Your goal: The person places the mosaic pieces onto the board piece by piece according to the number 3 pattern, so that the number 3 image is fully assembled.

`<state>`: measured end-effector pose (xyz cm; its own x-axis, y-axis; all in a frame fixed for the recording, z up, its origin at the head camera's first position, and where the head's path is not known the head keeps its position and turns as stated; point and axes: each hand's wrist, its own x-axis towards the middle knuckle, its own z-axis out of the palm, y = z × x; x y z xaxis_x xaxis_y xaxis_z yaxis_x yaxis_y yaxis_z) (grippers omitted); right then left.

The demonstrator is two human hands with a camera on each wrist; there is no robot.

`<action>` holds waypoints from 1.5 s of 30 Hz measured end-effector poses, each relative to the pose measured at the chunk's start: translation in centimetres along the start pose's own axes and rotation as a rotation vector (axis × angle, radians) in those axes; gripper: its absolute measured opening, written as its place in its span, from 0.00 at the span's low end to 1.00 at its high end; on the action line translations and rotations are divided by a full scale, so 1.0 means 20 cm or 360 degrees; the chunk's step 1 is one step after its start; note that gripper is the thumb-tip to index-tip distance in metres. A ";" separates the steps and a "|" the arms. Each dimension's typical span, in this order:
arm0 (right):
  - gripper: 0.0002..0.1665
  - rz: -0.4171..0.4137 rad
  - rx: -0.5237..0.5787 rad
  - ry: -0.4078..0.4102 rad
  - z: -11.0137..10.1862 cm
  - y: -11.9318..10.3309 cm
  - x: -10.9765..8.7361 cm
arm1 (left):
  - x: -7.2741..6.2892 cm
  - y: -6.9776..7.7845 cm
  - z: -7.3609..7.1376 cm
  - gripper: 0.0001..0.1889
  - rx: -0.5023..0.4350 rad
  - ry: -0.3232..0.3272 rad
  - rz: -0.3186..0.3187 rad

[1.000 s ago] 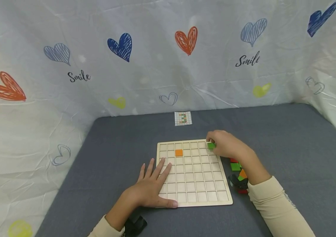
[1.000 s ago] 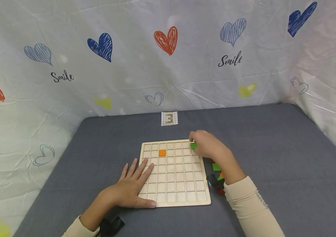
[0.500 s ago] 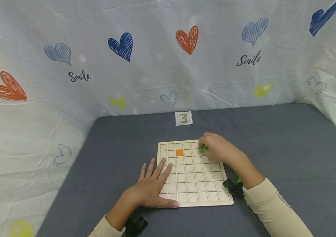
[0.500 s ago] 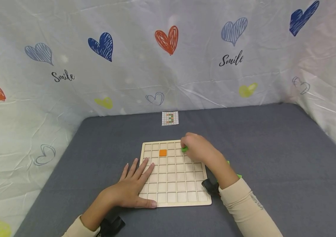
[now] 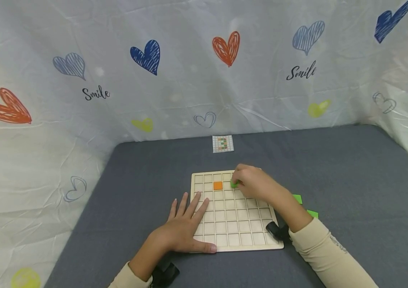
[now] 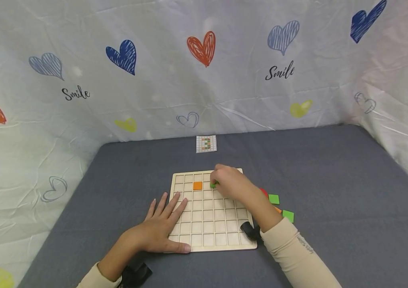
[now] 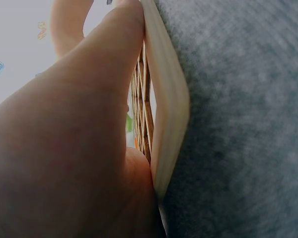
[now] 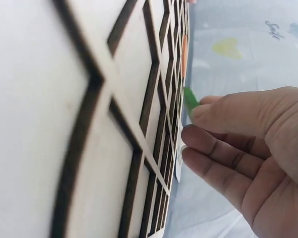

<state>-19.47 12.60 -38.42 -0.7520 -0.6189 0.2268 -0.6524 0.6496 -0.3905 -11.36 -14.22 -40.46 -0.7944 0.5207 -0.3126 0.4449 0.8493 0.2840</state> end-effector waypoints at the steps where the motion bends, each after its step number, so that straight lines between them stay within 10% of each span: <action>1: 0.10 -0.0010 0.0003 -0.0003 0.00 0.00 0.00 | 0.00 0.00 0.00 0.65 0.0002 0.0001 0.0001; 27: 0.15 -0.0198 0.0014 -0.0155 -0.01 -0.05 0.00 | 0.00 0.01 0.01 0.64 -0.0003 0.0016 0.0001; 45: 0.10 0.0244 -0.0135 -0.0228 -0.21 0.19 -0.42 | -0.01 -0.01 0.00 0.63 -0.0056 0.0017 0.0050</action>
<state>-15.90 22.16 -37.97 -0.8258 -0.5626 0.0394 -0.5418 0.7718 -0.3330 -11.26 -14.51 -40.39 -0.7846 0.5461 -0.2934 0.4552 0.8288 0.3255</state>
